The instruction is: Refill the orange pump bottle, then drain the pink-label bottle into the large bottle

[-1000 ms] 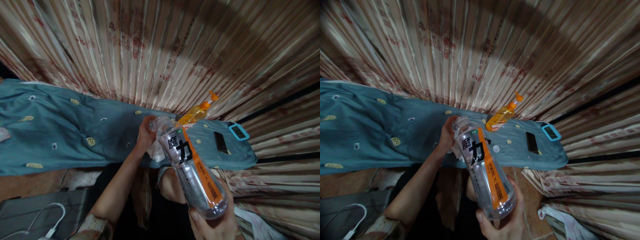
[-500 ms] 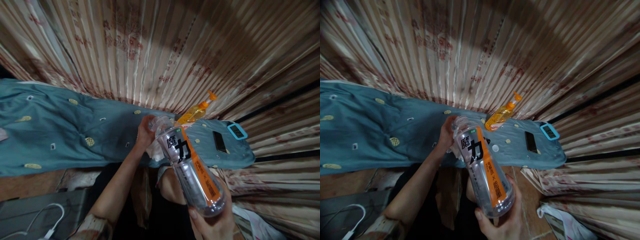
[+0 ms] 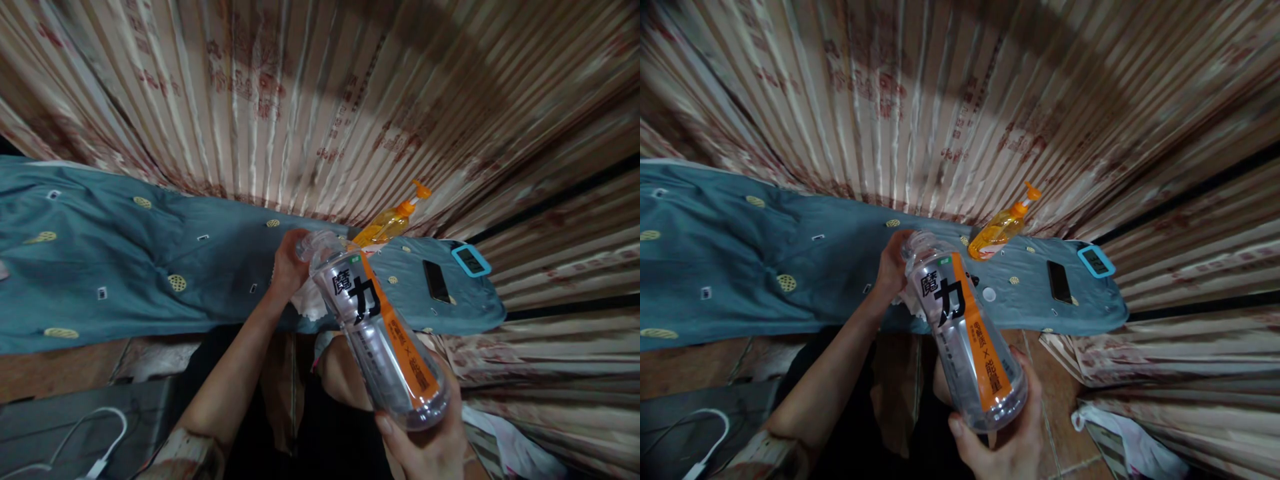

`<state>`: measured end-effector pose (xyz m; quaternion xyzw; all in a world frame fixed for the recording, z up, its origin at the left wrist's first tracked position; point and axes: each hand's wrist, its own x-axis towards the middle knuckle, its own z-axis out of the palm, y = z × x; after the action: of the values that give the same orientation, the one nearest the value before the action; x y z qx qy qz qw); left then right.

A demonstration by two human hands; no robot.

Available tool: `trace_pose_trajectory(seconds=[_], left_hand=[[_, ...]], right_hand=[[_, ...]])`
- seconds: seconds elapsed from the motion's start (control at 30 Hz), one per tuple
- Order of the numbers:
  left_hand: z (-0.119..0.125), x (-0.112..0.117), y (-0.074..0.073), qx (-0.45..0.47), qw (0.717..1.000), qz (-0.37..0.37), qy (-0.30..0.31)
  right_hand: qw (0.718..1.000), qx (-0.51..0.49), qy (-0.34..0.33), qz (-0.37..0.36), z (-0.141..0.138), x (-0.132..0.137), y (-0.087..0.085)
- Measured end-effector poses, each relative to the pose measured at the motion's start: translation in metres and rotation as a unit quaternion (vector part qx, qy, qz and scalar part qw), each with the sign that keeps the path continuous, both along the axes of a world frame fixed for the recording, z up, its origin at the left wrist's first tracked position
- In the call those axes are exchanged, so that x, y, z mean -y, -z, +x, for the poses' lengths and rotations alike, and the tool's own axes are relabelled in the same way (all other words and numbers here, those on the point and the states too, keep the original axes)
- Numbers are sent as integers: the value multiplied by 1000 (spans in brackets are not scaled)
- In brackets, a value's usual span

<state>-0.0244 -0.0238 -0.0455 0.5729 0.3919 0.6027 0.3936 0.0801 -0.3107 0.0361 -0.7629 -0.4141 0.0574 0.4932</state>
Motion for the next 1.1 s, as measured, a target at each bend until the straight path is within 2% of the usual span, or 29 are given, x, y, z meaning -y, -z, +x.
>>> trace_pose_trajectory(seconds=[0.13,0.67,1.1], left_hand=[[1,-1,2,-6,1000,5,-4],[3,-1,2,-17,1000,15,-9],[2,2,-1,-40,999,25,-6]], right_hand=[[999,-34,25,6,-4,-2,-3],[998,-54,36,-7,-6,-2,-6],[1000,-12,24,-9,0,2,-3]])
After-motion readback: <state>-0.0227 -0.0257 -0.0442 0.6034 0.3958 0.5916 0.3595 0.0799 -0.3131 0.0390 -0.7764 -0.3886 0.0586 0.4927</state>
